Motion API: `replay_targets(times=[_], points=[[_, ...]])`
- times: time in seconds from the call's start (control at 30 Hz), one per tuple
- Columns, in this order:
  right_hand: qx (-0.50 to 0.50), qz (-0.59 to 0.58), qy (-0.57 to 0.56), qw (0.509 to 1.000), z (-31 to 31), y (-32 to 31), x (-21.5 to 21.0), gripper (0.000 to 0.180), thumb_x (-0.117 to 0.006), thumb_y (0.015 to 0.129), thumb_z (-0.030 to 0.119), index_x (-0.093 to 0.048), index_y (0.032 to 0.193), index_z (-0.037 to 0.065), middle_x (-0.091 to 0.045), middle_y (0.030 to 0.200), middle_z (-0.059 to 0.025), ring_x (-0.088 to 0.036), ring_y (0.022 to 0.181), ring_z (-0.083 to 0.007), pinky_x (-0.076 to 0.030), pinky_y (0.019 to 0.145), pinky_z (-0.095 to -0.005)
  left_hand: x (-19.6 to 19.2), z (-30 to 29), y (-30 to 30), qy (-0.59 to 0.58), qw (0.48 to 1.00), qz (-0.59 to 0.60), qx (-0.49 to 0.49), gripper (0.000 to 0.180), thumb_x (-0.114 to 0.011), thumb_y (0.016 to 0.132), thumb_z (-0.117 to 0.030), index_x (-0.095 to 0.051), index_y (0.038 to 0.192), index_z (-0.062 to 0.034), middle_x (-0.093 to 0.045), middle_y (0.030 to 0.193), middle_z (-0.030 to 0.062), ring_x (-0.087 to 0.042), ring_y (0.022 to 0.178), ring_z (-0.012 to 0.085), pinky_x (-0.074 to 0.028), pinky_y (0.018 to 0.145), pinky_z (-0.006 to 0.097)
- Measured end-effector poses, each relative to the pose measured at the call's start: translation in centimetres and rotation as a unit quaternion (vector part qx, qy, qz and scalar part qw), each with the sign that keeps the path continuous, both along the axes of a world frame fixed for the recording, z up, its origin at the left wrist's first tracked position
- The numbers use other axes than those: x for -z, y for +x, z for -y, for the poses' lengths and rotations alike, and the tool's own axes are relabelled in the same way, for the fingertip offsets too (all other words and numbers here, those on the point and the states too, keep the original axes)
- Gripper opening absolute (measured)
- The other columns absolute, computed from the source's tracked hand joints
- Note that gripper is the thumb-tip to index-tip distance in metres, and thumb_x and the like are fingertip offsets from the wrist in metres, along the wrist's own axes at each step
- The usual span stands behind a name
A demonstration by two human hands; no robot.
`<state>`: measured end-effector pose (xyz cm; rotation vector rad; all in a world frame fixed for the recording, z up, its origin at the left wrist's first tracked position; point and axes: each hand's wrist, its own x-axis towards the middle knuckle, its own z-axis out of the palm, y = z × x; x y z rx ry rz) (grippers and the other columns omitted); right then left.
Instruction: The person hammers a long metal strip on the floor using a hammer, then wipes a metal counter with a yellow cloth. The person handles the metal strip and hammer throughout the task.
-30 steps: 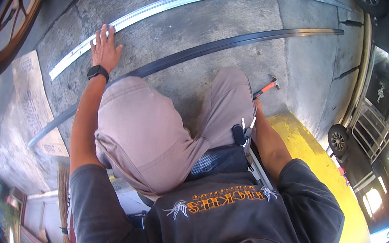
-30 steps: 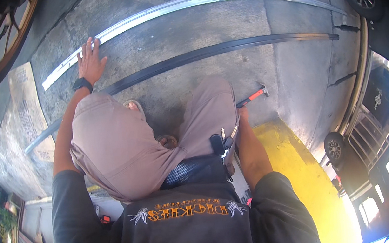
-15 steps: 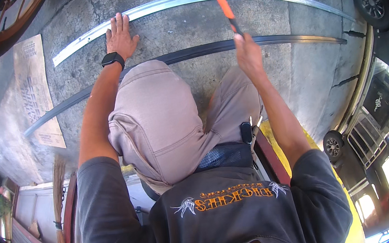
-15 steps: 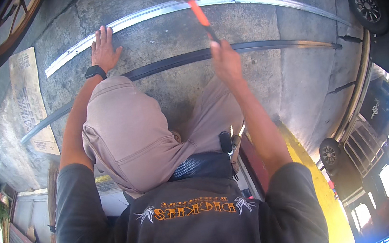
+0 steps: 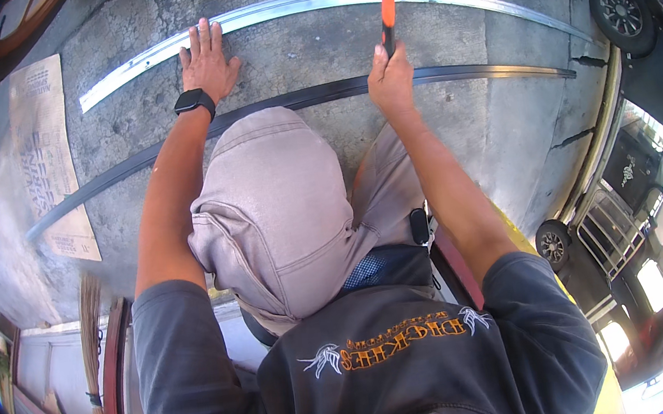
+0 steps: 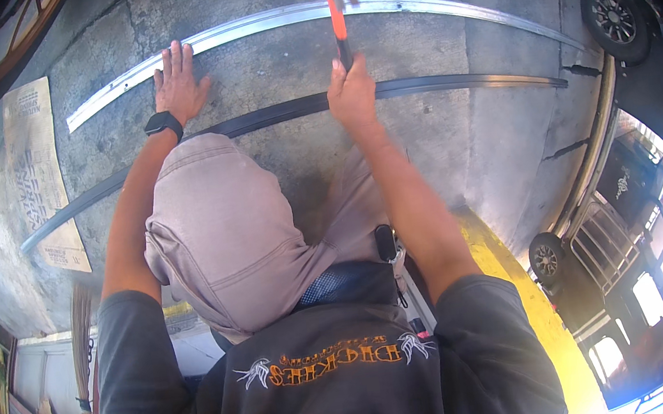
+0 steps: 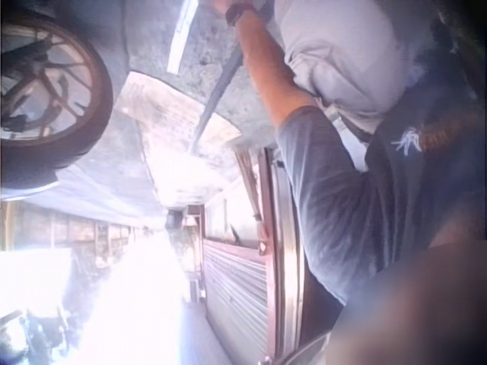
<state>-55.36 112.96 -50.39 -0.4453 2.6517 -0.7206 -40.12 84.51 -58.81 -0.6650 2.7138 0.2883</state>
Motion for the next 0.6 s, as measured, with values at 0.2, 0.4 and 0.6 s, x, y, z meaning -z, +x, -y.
replay_targets(times=[0.2, 0.4, 0.6], points=[[0.001, 0.022, 0.109, 0.994, -3.1, -0.3, 2.0, 0.043, -0.051, 0.102, 0.036, -0.053, 0.111, -0.007, -0.067, 0.085, -0.0315, -0.065, 0.085, -0.0521, -0.051, 0.074, -0.0553, -0.4, 0.2, -0.6, 0.009, 1.0, 0.016, 0.01, 0.083, -0.059, 0.091, -0.038, -0.022, 0.158, -0.0081, -0.015, 0.166, 0.0172, -0.014, 0.152, 0.04, -0.024, 0.117, 0.062], [0.044, 0.036, 0.134, 0.989, -5.3, -1.1, 2.8, 0.043, -0.051, 0.102, 0.036, -0.052, 0.108, -0.007, -0.066, 0.088, -0.033, -0.065, 0.087, -0.0524, -0.051, 0.077, -0.0563, -0.7, 0.2, -0.9, 0.021, 1.0, 0.014, 0.009, 0.082, -0.061, 0.09, -0.036, -0.023, 0.158, -0.0092, -0.015, 0.166, 0.0163, -0.015, 0.152, 0.0387, -0.024, 0.118, 0.06], [0.116, 0.007, 0.079, 0.99, -5.0, -2.8, 1.1, 0.042, -0.051, 0.102, 0.036, -0.055, 0.103, -0.006, -0.066, 0.089, -0.0342, -0.064, 0.089, -0.0525, -0.05, 0.077, -0.0558, -0.8, 0.6, -0.7, 0.015, 1.0, 0.026, 0.005, 0.082, -0.061, 0.09, -0.035, -0.023, 0.158, -0.009, -0.015, 0.166, 0.0165, -0.015, 0.152, 0.0388, -0.025, 0.117, 0.062]])
